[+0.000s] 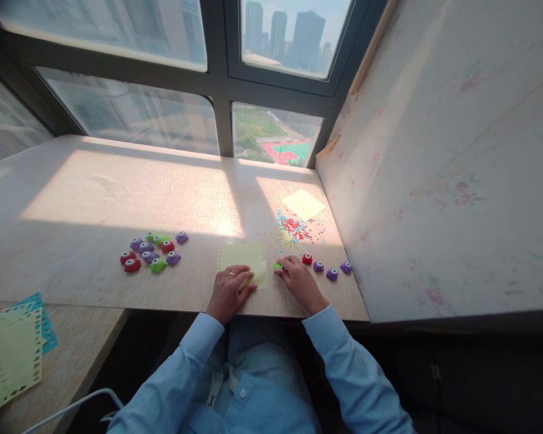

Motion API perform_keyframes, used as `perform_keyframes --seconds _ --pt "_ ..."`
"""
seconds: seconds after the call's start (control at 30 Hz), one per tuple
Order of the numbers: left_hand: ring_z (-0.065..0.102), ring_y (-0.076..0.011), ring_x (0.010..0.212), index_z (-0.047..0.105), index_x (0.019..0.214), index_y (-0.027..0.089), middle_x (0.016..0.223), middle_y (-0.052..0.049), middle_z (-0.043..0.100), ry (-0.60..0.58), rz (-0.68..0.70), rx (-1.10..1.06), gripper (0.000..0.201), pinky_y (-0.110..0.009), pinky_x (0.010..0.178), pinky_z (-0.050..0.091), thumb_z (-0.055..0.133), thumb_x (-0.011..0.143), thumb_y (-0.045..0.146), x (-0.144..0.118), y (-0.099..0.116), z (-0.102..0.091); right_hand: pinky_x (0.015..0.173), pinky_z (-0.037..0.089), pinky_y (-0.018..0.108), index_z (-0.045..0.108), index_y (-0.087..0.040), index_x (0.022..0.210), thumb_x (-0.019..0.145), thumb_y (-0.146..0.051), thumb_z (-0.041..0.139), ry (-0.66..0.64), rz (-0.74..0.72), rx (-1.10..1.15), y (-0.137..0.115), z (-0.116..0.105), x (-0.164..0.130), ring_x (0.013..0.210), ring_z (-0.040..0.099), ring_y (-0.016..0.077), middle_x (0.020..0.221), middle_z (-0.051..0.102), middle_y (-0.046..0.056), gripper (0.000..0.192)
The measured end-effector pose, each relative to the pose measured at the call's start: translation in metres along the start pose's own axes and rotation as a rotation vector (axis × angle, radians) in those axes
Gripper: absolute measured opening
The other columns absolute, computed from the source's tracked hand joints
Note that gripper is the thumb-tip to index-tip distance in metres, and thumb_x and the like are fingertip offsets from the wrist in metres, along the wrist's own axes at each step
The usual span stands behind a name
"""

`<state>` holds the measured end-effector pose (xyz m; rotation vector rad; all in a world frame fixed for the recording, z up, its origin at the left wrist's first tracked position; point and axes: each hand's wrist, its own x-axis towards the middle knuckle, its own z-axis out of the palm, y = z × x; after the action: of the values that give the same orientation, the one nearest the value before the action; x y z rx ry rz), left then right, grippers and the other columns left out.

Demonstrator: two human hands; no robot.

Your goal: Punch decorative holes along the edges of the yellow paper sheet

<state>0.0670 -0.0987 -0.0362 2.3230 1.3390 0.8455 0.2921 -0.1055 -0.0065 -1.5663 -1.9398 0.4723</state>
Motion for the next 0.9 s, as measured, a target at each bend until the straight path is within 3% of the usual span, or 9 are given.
perform_keyframes --seconds 0.4,0.9 --pt "0.062 -0.0285 0.109 0.069 0.106 0.020 0.113 -0.012 0.071 0.013 0.033 -0.021 0.023 -0.045 0.090 0.045 0.068 0.084 0.027 -0.001 0.000 -0.001 0.094 0.052 0.040 0.070 -0.018 0.112 0.086 -0.011 0.057 -0.128 -0.065 -0.035 0.009 0.003 0.030 0.102 0.068 0.0216 0.108 0.073 0.010 0.030" --pt "0.062 -0.0275 0.108 0.068 0.107 0.020 0.112 -0.011 0.070 0.026 0.033 -0.036 0.024 -0.044 0.090 0.046 0.068 0.085 0.027 -0.002 -0.002 0.000 0.090 0.051 0.038 0.071 -0.017 0.110 0.087 -0.009 0.056 -0.152 -0.143 -0.056 0.008 0.004 0.032 0.098 0.065 0.0219 0.103 0.071 0.010 0.029"
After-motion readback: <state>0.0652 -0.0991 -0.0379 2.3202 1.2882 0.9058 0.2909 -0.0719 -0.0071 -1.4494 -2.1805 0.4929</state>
